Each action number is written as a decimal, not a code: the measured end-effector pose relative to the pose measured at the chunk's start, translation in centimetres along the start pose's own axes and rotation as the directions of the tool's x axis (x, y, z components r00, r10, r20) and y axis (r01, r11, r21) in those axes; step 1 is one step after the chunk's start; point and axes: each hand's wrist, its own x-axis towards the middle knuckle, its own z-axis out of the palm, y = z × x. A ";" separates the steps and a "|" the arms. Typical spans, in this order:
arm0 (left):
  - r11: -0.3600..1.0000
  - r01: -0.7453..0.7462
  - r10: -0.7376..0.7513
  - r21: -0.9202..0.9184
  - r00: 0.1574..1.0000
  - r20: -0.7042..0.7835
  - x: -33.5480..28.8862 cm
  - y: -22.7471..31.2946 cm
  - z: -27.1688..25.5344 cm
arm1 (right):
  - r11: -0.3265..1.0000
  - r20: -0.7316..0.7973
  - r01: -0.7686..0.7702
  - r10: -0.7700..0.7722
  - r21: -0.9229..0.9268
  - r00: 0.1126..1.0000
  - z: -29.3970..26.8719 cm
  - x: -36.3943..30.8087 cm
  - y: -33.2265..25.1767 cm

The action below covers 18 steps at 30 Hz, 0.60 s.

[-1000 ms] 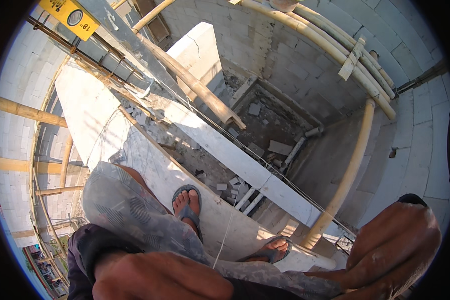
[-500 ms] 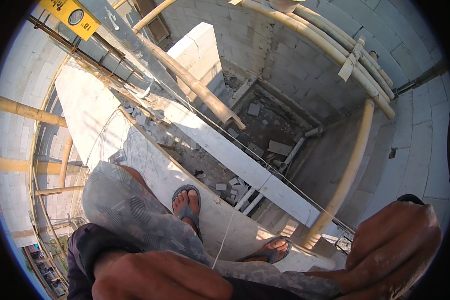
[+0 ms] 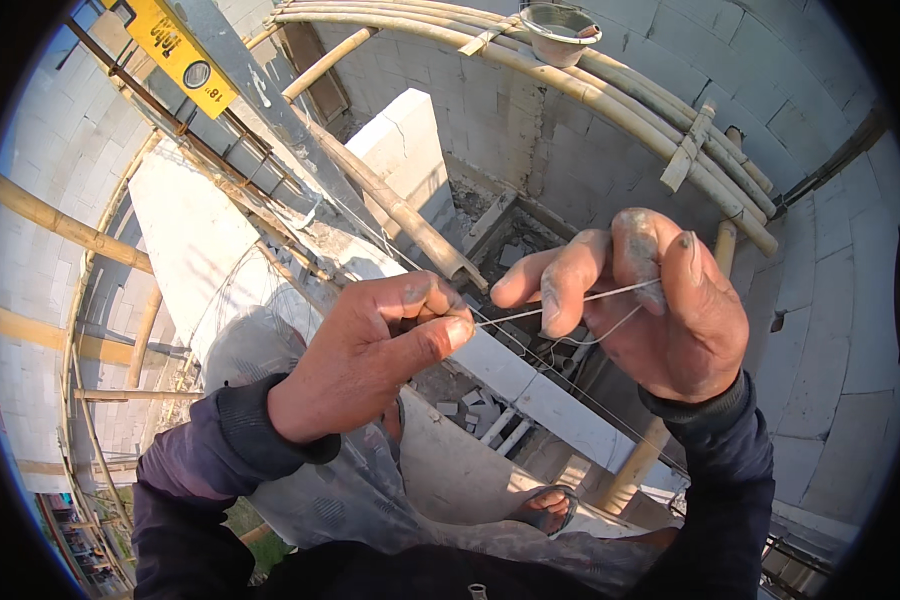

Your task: The person is tying bamboo poles together using a thin wire or string. They are standing on a wooden plank that is part of a scaffolding structure. The person uses their hands to wrap the wire around the poles and secure them.

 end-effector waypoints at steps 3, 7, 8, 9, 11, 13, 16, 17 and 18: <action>0.971 -0.093 0.075 0.219 0.993 0.090 2.1 1.3 0.8 | 0.988 0.089 -0.046 0.033 0.146 0.996 -2.0 1.5 -0.1; 0.960 -0.139 0.113 0.245 0.987 0.116 5.7 3.2 2.4 | 0.995 -0.135 -0.005 0.018 0.095 0.991 -2.8 2.6 -0.9; 0.971 -0.168 0.155 0.173 0.984 0.086 6.2 3.3 3.1 | 0.993 -0.106 -0.014 0.026 0.113 0.994 -3.5 2.7 -1.1; 0.977 -0.142 0.128 0.162 0.987 0.095 6.5 3.4 3.2 | 0.999 -0.149 0.004 0.003 0.050 0.989 -4.1 2.3 -0.6; 0.982 -0.184 0.179 0.035 0.977 0.119 6.5 3.2 3.1 | 0.984 -0.225 0.040 -0.079 -0.174 0.971 -7.3 3.9 -1.5; 0.923 -0.384 0.384 0.009 0.923 0.001 6.3 3.5 0.3 | 0.927 -0.714 0.022 -0.303 -0.374 0.631 -17.3 2.5 -4.8; 0.882 -0.276 0.259 -0.383 0.961 -0.098 6.9 4.4 -4.2 | 0.183 -0.670 -0.687 -0.490 -0.704 0.557 -29.8 -1.6 -5.3; 0.888 -0.231 0.171 -0.398 0.968 -0.182 7.6 4.3 -5.0 | -0.279 -0.518 -0.704 -0.513 -0.654 0.684 -32.2 -2.2 -4.9; 0.834 -0.325 0.281 -0.447 0.946 -0.163 8.2 4.3 -5.8 | -0.405 -0.715 -0.794 -0.366 -0.453 0.595 -33.1 -2.9 -5.8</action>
